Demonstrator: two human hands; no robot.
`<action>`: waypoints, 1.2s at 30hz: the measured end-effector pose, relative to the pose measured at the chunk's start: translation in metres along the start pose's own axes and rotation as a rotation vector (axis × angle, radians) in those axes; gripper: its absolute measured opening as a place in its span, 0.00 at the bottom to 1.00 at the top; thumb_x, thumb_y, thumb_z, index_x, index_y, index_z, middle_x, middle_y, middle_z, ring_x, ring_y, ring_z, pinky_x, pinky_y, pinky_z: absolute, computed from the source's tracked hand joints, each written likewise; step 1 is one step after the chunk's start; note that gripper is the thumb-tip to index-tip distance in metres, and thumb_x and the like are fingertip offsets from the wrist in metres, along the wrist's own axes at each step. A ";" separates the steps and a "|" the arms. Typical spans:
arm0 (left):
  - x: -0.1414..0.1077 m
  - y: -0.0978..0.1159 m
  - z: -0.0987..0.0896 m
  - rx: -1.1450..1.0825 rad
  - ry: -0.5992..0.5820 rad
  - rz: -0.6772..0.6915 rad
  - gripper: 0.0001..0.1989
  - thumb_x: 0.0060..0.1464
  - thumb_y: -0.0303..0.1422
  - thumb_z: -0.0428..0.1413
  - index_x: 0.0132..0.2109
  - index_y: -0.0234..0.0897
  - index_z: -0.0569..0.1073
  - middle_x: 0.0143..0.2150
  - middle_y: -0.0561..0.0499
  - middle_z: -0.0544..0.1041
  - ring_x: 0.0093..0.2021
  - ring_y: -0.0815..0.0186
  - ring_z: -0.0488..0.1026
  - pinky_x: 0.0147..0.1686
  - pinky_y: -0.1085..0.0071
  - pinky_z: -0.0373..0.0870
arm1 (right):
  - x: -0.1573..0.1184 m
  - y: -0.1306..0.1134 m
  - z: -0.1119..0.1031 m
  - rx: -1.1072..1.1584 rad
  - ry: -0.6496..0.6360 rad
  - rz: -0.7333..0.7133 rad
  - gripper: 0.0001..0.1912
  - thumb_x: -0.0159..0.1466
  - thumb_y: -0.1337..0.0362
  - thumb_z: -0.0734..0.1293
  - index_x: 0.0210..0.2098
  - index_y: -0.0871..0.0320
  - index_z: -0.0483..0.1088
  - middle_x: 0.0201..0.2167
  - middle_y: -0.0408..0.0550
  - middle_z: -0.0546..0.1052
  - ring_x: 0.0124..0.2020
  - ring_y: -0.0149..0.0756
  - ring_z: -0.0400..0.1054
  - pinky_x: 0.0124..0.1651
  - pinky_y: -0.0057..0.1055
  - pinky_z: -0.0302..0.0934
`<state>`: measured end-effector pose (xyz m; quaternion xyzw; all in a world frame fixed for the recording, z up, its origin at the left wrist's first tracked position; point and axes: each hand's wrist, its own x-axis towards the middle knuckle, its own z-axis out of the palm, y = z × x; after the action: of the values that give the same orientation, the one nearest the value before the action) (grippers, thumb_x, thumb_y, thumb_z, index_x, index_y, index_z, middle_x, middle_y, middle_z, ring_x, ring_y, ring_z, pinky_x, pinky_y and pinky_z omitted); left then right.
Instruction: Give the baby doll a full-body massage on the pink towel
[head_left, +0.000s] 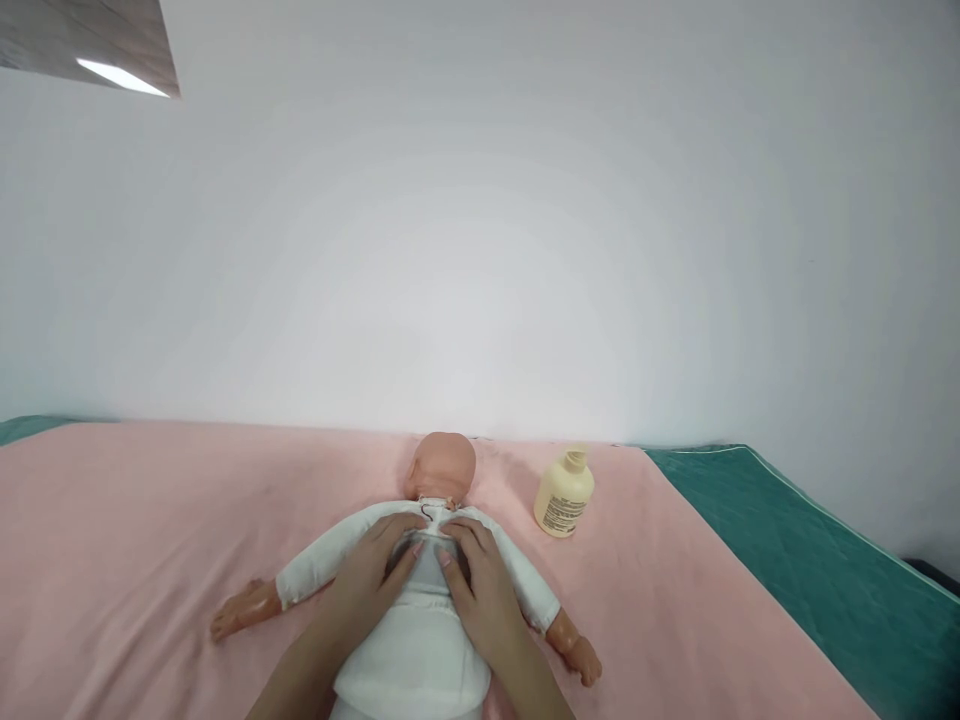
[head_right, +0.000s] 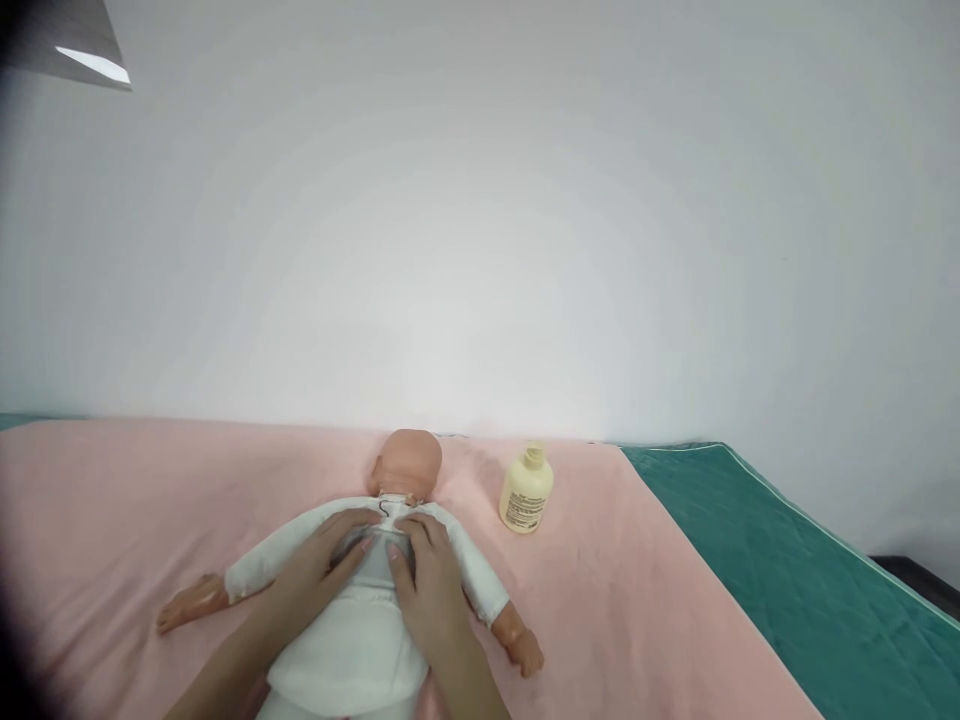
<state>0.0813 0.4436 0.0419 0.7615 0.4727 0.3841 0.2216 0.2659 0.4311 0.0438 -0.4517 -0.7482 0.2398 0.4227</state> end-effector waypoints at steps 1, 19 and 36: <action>0.000 -0.001 0.001 0.001 -0.003 -0.008 0.15 0.61 0.37 0.45 0.52 0.41 0.67 0.53 0.48 0.73 0.55 0.60 0.67 0.57 0.60 0.62 | 0.000 0.000 0.000 -0.001 -0.004 0.001 0.13 0.68 0.63 0.59 0.51 0.54 0.66 0.54 0.49 0.68 0.56 0.38 0.60 0.61 0.38 0.53; 0.000 -0.005 0.003 0.068 -0.005 0.017 0.16 0.62 0.37 0.45 0.54 0.39 0.66 0.55 0.47 0.72 0.57 0.60 0.66 0.59 0.57 0.60 | -0.001 0.001 -0.001 -0.033 -0.057 0.021 0.16 0.69 0.60 0.59 0.54 0.55 0.64 0.57 0.49 0.67 0.59 0.38 0.58 0.63 0.38 0.51; 0.000 -0.007 0.005 0.073 -0.016 -0.019 0.18 0.61 0.38 0.45 0.54 0.39 0.68 0.56 0.46 0.73 0.58 0.59 0.67 0.60 0.56 0.62 | -0.001 0.000 -0.002 -0.094 -0.128 0.029 0.19 0.70 0.57 0.57 0.57 0.55 0.63 0.59 0.47 0.66 0.61 0.38 0.56 0.65 0.39 0.49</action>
<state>0.0816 0.4465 0.0336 0.7678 0.4916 0.3583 0.2011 0.2675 0.4303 0.0446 -0.4657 -0.7775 0.2387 0.3489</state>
